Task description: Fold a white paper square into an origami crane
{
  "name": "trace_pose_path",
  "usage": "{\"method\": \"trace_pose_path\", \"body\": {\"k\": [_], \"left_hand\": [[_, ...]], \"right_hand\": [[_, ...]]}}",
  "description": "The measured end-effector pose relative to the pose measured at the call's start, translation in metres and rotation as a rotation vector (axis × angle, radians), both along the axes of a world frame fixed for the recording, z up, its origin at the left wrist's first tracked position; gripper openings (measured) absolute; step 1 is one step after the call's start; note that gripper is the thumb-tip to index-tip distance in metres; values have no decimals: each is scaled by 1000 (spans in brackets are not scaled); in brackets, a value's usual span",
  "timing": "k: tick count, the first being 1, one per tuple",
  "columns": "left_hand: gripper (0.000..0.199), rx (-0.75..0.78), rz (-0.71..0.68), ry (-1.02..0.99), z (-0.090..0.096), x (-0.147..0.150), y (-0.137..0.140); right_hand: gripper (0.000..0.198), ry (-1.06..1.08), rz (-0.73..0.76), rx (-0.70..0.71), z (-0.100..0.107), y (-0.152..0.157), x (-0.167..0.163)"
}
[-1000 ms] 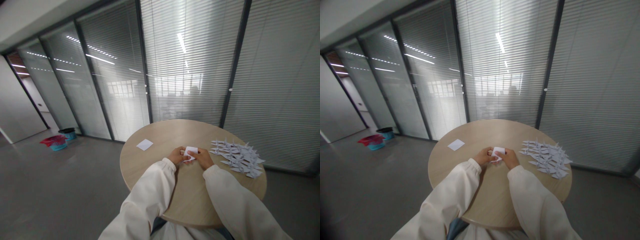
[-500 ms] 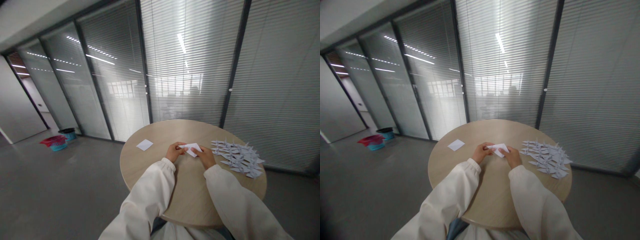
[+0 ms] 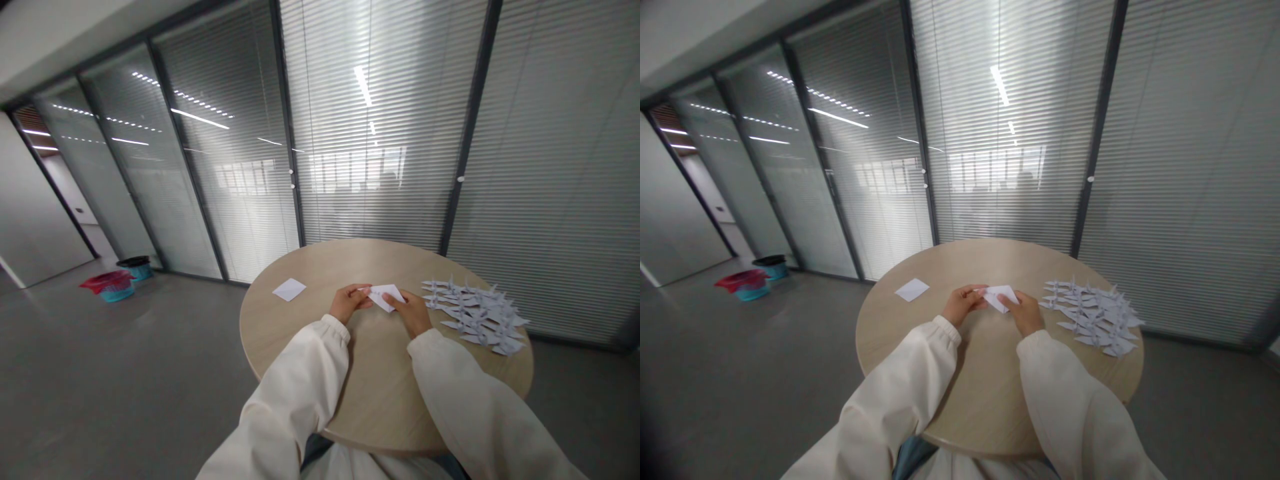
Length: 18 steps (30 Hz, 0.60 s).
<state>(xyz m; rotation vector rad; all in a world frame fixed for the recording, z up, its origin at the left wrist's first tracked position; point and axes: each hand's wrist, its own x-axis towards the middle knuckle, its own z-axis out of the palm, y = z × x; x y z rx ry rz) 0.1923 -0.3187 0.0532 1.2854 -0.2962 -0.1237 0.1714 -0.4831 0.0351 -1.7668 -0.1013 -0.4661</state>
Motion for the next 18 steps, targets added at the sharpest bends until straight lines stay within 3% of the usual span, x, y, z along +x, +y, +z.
{"method": "trace_pose_path", "body": {"k": [6, 18], "left_hand": [[41, -79, 45, 34, 0, 2, 2], [36, -65, 71, 47, 1, 2, 3]], "right_hand": [[49, -8, -20, 2, -2, -1, 1], [50, -17, 9, -1, 3, 1, -2]]}}
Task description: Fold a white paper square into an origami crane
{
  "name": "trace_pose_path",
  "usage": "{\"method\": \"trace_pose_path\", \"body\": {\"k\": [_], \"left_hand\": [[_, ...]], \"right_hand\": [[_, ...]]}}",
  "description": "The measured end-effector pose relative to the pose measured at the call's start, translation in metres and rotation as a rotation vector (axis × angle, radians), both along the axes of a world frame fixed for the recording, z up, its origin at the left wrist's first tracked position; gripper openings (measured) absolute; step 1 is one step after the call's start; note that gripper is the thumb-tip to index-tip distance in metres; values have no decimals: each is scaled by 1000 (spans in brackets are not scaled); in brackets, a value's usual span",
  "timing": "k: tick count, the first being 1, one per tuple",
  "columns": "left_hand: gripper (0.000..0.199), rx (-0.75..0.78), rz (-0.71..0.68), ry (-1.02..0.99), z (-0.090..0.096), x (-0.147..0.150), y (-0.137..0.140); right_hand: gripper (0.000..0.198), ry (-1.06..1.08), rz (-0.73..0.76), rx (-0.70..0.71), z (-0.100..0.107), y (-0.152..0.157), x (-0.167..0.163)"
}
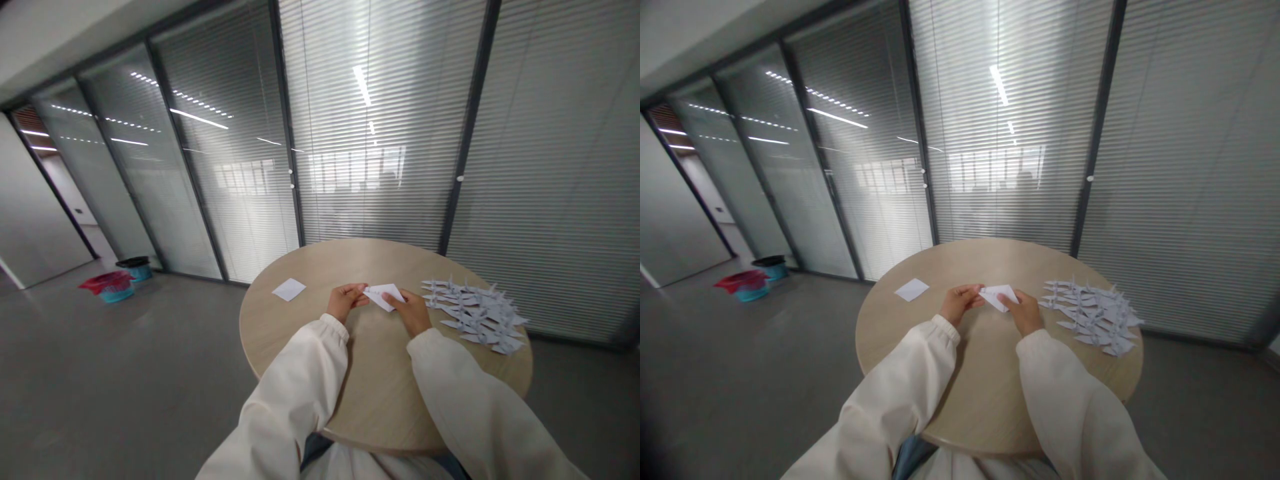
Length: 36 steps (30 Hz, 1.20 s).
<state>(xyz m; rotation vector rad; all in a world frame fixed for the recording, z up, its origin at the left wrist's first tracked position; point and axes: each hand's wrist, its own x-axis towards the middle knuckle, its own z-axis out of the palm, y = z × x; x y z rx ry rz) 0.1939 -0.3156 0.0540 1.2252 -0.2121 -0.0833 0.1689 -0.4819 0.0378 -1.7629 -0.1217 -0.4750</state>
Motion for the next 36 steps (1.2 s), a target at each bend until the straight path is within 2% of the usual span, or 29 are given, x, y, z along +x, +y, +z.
{"method": "trace_pose_path", "body": {"k": [6, 12, 20, 24, 32, 36], "left_hand": [[36, -18, 12, 5, -2, 0, -1], [39, 61, -50, 31, -1, -3, -4], [34, 68, -3, -13, 2, -6, -4], [33, 104, 33, -38, 1, -4, -4], [29, 168, 72, -97, -1, -2, -4], [27, 192, 106, -124, 1, -4, -3]], "right_hand": [[52, -9, 9, 11, -1, 0, 1], [47, -25, 20, -10, -1, 1, 1], [45, -41, 54, 5, 0, 4, 0], [45, -27, 120, 41, 2, 6, -1], [40, 6, 137, -24, -1, 7, 0], [39, 12, 178, 25, 0, 9, -1]]}}
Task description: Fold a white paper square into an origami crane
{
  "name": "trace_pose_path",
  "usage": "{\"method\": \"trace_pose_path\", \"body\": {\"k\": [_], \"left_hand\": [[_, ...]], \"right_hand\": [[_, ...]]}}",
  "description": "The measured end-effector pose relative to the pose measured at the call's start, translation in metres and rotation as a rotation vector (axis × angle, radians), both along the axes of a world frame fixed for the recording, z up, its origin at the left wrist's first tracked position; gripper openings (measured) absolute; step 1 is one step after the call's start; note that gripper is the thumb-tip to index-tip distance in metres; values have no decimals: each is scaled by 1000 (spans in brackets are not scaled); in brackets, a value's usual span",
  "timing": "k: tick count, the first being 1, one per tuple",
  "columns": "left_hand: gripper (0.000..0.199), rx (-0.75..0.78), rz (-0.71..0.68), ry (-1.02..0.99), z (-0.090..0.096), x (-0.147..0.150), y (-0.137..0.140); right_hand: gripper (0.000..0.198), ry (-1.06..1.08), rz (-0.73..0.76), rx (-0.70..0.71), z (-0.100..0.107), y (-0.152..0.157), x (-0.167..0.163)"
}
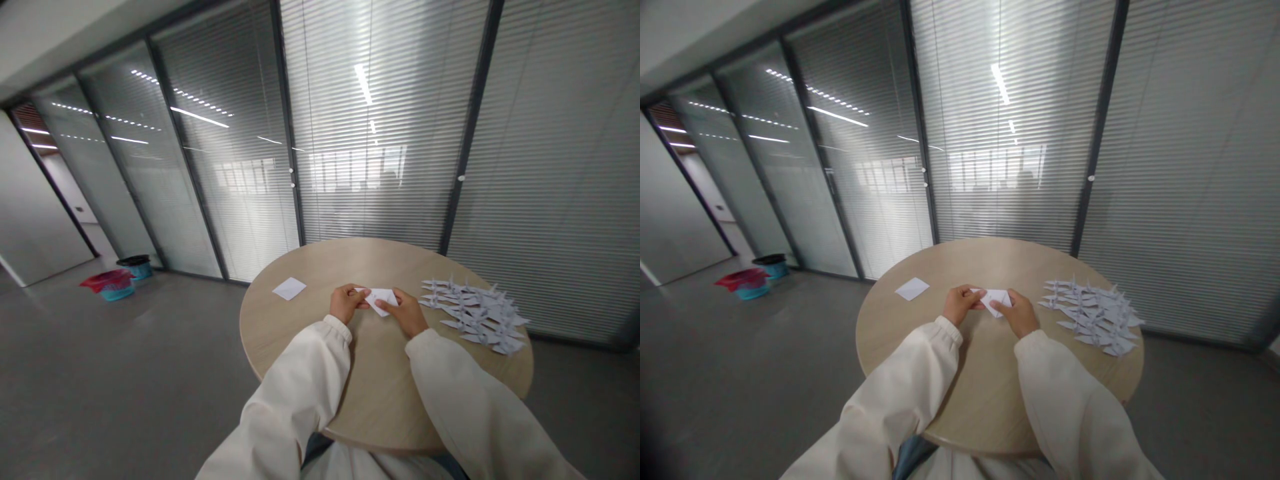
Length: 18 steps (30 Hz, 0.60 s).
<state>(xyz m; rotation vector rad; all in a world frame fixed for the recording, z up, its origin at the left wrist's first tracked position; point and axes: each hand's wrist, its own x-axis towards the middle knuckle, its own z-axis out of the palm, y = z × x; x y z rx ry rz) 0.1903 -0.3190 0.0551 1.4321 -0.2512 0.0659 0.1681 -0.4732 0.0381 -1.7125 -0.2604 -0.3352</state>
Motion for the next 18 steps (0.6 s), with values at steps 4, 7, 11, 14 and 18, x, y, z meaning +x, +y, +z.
{"method": "trace_pose_path", "body": {"k": [4, 7, 11, 14, 18], "left_hand": [[26, 33, 23, -17, 3, -3, 0], [27, 35, 15, -25, 4, -5, -1], [29, -49, 4, 23, 5, -4, -2], [31, -100, 9, 60, 5, -3, -1], [31, -59, 58, 42, 5, -3, 0]], "right_hand": [[42, 28, 39, 36, 4, 1, -2], [43, 63, 37, 13, 4, 0, -3], [45, 102, 39, 12, 4, -3, -3], [46, 109, 41, -6, 3, -4, -3], [43, 120, 52, -44, 3, -4, -3]]}}
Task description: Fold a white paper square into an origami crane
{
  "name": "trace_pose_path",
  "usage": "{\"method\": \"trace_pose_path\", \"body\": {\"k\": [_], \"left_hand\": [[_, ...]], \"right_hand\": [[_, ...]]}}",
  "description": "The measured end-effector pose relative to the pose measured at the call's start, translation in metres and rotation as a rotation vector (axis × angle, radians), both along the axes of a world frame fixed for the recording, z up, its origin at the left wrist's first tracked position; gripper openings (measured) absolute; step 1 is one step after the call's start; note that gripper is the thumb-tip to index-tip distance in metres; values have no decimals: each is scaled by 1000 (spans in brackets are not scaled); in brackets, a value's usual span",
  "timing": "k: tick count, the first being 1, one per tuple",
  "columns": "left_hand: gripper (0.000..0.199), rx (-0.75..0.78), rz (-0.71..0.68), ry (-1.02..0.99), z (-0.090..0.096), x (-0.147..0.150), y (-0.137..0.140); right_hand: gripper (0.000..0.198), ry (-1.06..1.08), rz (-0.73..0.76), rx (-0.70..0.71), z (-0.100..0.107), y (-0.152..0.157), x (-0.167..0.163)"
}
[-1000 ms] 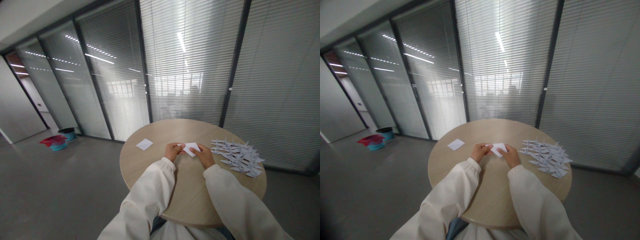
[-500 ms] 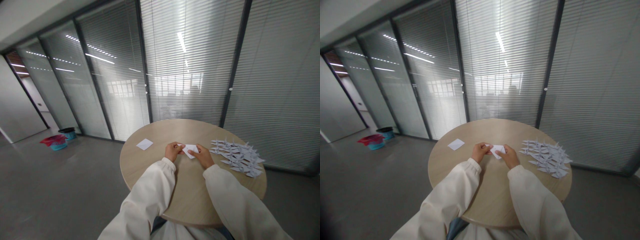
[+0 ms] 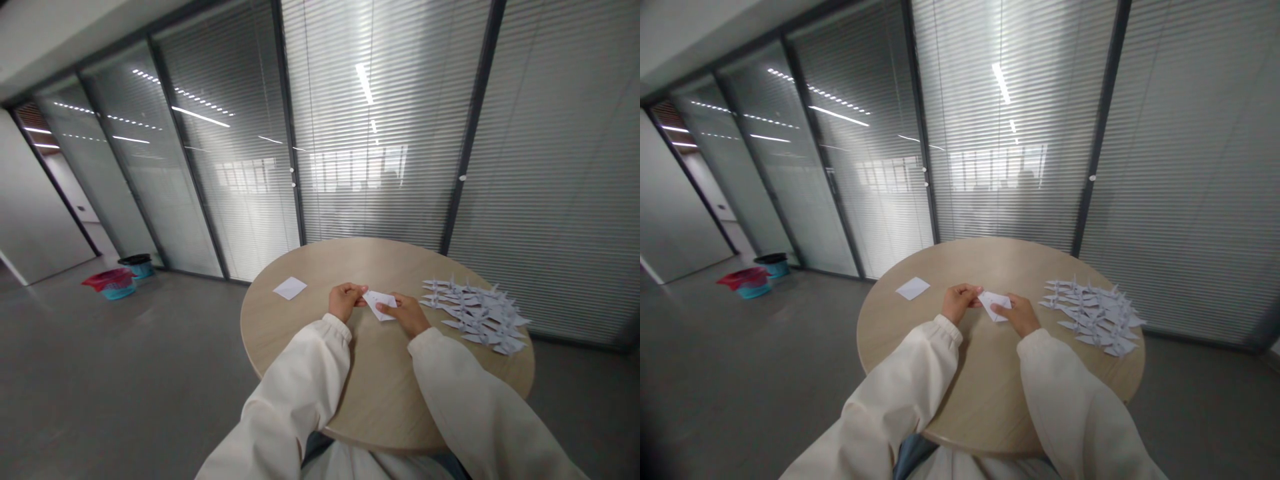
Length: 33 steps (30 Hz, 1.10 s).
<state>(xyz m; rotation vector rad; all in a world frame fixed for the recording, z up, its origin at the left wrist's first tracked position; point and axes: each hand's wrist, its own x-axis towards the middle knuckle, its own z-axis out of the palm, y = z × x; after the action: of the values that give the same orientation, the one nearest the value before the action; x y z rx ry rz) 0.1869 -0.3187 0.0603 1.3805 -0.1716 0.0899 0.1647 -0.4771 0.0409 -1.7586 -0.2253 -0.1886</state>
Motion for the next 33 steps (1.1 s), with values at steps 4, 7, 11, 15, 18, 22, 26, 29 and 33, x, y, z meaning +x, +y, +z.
{"method": "trace_pose_path", "body": {"k": [4, 7, 11, 15, 18, 22, 26, 29, 33], "left_hand": [[31, -12, -14, 17, 1, -1, 1], [35, -44, -71, 77, 1, -1, 0], [38, 4, -160, 102, -1, 0, -2], [37, 109, -89, 22, -2, 0, -1], [35, 238, -19, -75, -3, 0, 1], [35, 371, 31, -144, -6, 1, 4], [38, 300, -62, -101, -8, 4, 2], [39, 260, -138, -74, -9, 3, 0], [40, 348, -102, -121, -8, 2, 2]], "right_hand": [[40, -18, 32, 21, -2, 0, 1], [42, -22, 21, 61, -4, -1, 3], [45, -16, 8, 65, -6, -1, 4], [45, -5, 31, 62, -6, 0, 3], [41, 12, 47, 18, -6, 0, 3], [35, 43, 72, -62, -5, 0, 3], [39, 45, 55, -50, -5, -1, 3], [40, 42, 40, -37, -5, -1, 3], [39, 45, 81, -54, -7, 0, 4]]}}
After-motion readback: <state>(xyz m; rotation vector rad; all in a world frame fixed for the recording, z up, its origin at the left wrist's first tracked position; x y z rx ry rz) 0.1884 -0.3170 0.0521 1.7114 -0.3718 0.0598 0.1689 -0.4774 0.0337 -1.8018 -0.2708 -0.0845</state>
